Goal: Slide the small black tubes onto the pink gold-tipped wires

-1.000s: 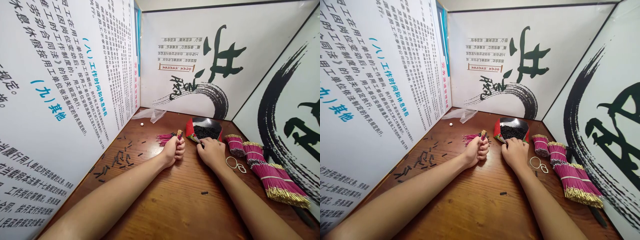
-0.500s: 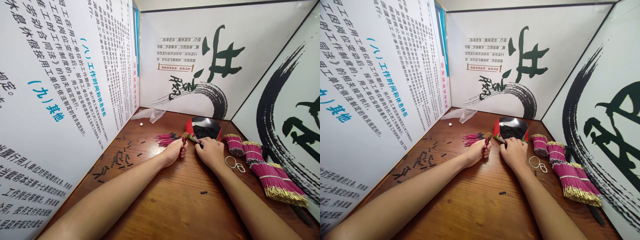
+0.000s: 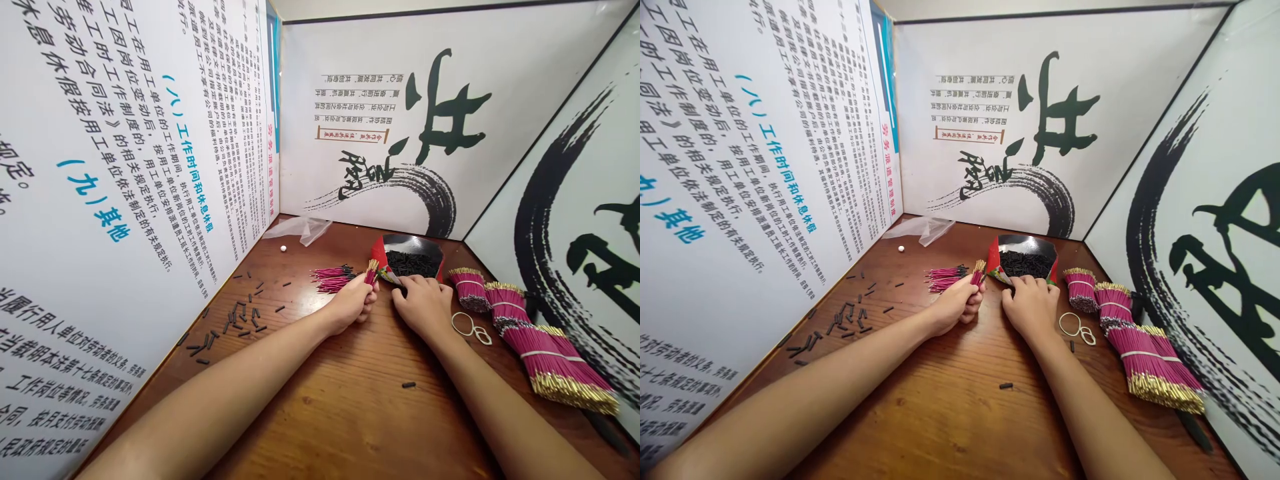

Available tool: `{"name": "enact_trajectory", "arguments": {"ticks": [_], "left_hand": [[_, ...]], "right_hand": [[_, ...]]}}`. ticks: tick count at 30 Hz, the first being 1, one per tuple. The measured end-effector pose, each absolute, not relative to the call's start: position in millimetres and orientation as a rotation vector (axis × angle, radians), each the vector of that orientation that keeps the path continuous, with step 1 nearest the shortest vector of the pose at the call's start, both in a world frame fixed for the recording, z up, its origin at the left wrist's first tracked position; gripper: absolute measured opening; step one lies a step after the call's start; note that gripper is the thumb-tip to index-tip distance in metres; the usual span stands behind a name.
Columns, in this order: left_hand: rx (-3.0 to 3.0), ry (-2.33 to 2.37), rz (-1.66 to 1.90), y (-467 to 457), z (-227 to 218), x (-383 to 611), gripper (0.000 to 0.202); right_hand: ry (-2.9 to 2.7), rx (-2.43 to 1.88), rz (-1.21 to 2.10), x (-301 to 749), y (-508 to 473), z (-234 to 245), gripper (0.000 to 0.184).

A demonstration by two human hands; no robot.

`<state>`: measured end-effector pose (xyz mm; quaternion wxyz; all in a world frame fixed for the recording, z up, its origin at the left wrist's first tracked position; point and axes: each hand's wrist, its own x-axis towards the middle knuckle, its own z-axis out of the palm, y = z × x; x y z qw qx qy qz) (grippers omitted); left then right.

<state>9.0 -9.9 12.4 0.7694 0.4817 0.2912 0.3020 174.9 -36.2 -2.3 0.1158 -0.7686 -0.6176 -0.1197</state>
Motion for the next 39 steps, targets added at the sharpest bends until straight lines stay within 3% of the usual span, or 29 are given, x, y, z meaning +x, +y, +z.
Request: {"name": "enact_trajectory", "arguments": {"ticks": [17, 34, 39], "left_hand": [[1.029, 0.580, 0.661, -7.8, 7.4, 7.0, 0.020], [0.932, 0.520, 0.715, -6.0, 7.7, 6.1, 0.024], [0.928, 0.534, 0.717, -7.0, 8.8, 5.8, 0.026]], "right_hand": [[-1.751, -1.986, -0.393, 181.2, -32.6, -10.0, 0.021], [-1.576, -1.915, -0.221, 183.8, -28.8, -10.7, 0.033], [-1.536, -1.845, -0.176, 183.6, -29.3, -9.1, 0.029]]}}
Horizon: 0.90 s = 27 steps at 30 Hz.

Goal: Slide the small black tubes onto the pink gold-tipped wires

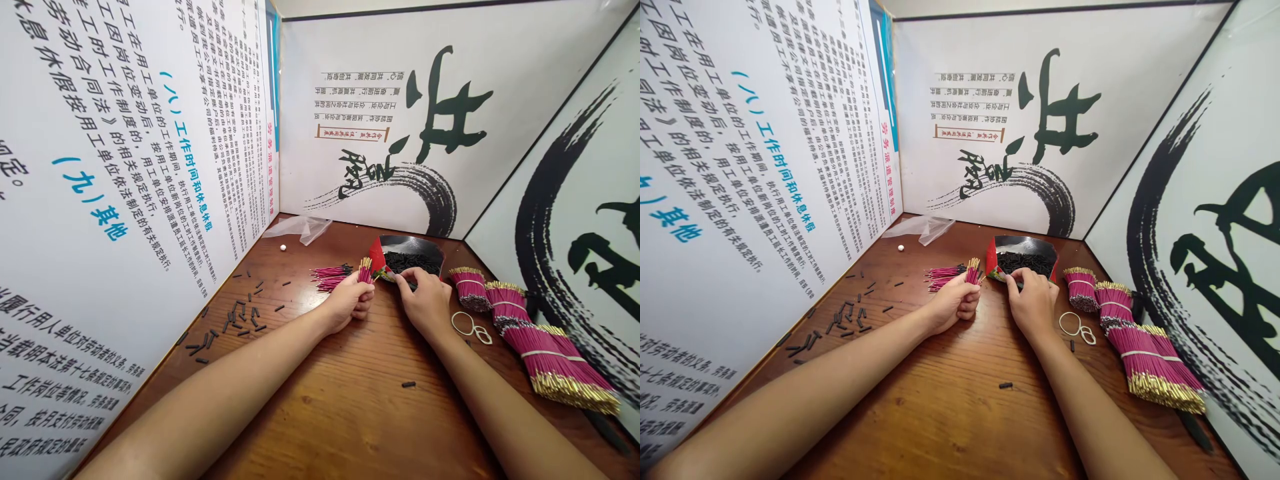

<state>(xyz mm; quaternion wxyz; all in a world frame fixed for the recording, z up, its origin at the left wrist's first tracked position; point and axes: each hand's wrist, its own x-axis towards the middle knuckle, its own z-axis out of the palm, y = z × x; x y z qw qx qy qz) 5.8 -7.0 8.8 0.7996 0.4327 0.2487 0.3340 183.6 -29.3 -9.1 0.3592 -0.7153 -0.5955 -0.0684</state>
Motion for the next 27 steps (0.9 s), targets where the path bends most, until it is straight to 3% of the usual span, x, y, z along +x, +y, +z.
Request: {"name": "enact_trajectory", "arguments": {"ticks": [10, 27], "left_hand": [[0.960, 0.584, 0.748, -6.3, 7.4, 8.1, 0.023], [0.981, 0.578, 0.729, -5.8, 5.1, 7.9, 0.022]], "right_hand": [[-1.697, -1.348, 0.001, 166.7, -37.9, -0.7, 0.022], [-1.562, -1.314, 0.184, 159.4, -41.8, -4.4, 0.021]]}}
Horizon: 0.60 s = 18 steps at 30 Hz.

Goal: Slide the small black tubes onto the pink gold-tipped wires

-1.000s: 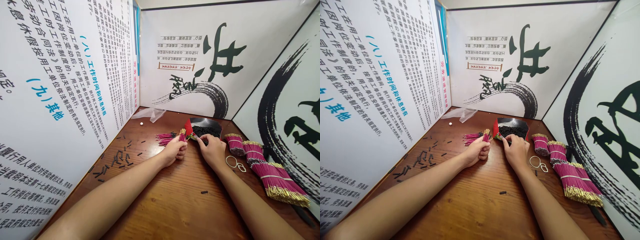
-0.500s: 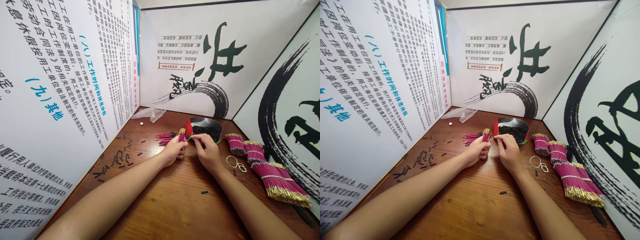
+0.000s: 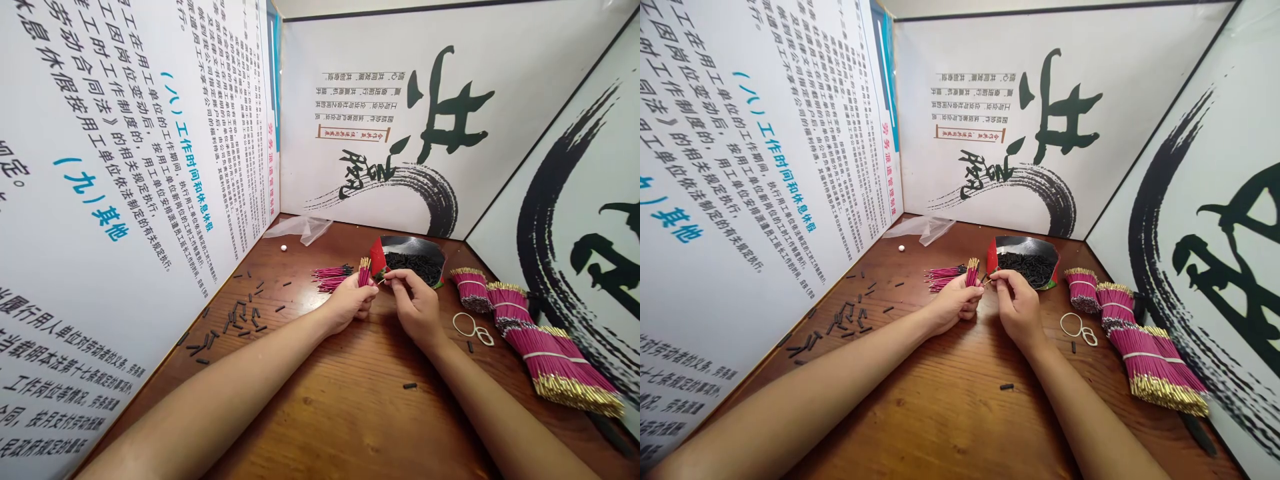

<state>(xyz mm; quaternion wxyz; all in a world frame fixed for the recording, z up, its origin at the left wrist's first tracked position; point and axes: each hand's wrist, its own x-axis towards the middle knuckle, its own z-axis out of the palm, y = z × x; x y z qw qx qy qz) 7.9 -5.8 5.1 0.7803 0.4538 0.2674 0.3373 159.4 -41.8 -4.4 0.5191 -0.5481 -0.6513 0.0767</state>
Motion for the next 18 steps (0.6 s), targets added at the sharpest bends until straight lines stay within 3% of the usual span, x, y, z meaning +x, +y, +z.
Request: {"name": "enact_trajectory", "arguments": {"ticks": [18], "left_hand": [[0.993, 0.584, 0.702, -7.2, 7.6, 6.3, 0.022]], "right_hand": [[-1.440, -1.238, 0.361, 155.8, -40.3, -7.9, 0.019]]}}
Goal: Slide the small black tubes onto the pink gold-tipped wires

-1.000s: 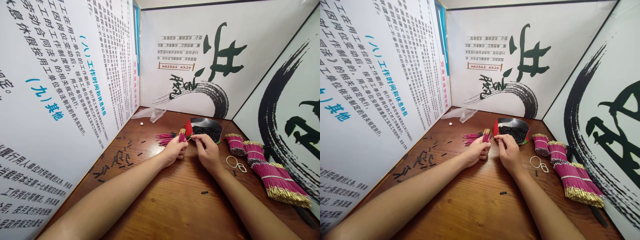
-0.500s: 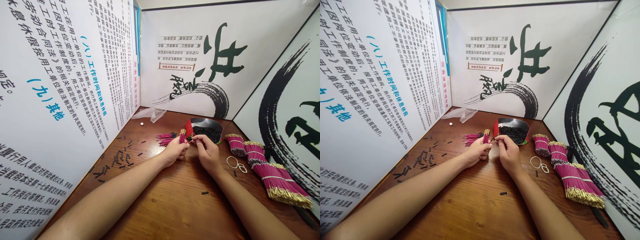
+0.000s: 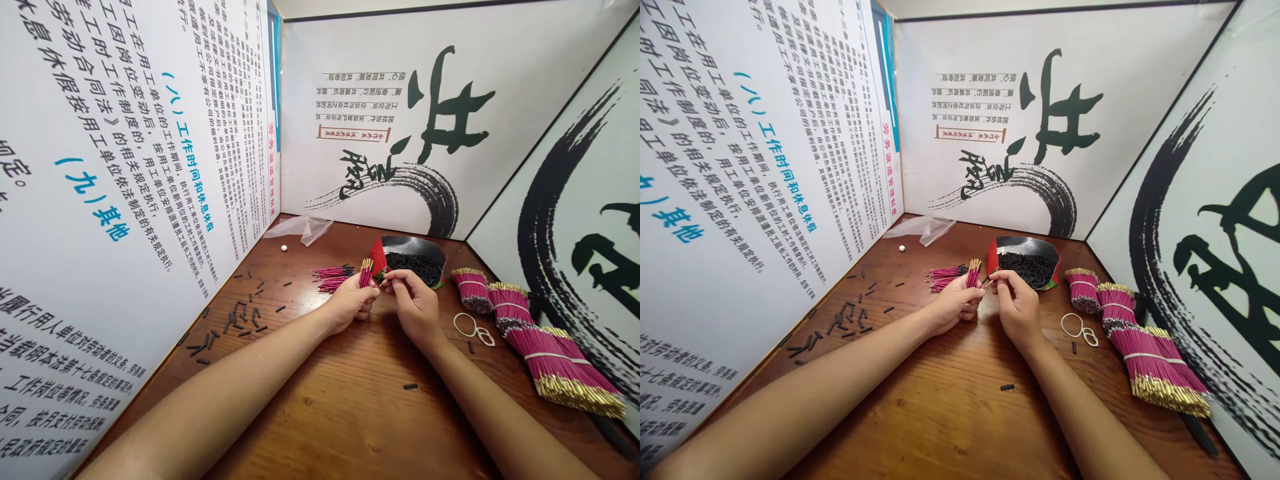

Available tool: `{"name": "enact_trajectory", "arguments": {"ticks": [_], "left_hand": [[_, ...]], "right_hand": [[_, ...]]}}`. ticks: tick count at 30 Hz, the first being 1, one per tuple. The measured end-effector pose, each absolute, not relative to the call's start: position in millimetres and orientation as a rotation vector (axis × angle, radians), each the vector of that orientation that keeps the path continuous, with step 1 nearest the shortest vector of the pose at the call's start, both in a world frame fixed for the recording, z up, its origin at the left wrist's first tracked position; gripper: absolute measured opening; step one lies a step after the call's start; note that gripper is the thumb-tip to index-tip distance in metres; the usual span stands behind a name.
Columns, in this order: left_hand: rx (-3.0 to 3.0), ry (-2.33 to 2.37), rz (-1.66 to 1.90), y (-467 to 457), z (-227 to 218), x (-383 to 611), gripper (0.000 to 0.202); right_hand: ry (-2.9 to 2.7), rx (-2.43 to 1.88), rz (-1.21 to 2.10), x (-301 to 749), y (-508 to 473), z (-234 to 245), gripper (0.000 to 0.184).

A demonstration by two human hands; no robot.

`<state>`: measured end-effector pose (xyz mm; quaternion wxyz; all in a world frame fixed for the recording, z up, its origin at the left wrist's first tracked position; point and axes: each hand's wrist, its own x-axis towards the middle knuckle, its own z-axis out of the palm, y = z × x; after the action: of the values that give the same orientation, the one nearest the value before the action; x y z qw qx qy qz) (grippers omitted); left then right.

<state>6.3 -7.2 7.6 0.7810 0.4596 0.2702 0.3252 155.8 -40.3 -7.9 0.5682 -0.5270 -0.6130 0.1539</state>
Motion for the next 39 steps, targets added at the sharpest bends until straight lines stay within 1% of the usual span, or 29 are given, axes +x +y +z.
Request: {"name": "enact_trajectory", "arguments": {"ticks": [12, 27, 29, 34, 39], "left_hand": [[1.003, 0.563, 0.703, -4.7, 4.0, 6.1, 0.023], [0.975, 0.573, 0.727, -6.4, 6.6, 5.7, 0.024], [0.968, 0.580, 0.731, -6.6, 7.6, 5.4, 0.025], [0.945, 0.571, 0.733, -7.0, 9.4, 4.8, 0.025], [0.938, 0.563, 0.740, -7.4, 9.9, 4.4, 0.027]], "right_hand": [[-1.374, -1.216, 0.385, 148.2, -44.1, -1.6, 0.019], [-1.391, -1.214, 0.467, 148.9, -41.3, -9.1, 0.018], [-1.359, -1.216, 0.459, 149.2, -40.6, -10.1, 0.020], [-1.356, -1.268, 0.423, 150.2, -40.0, -11.2, 0.019], [-1.414, -1.317, 0.333, 150.1, -40.8, -10.0, 0.021]]}}
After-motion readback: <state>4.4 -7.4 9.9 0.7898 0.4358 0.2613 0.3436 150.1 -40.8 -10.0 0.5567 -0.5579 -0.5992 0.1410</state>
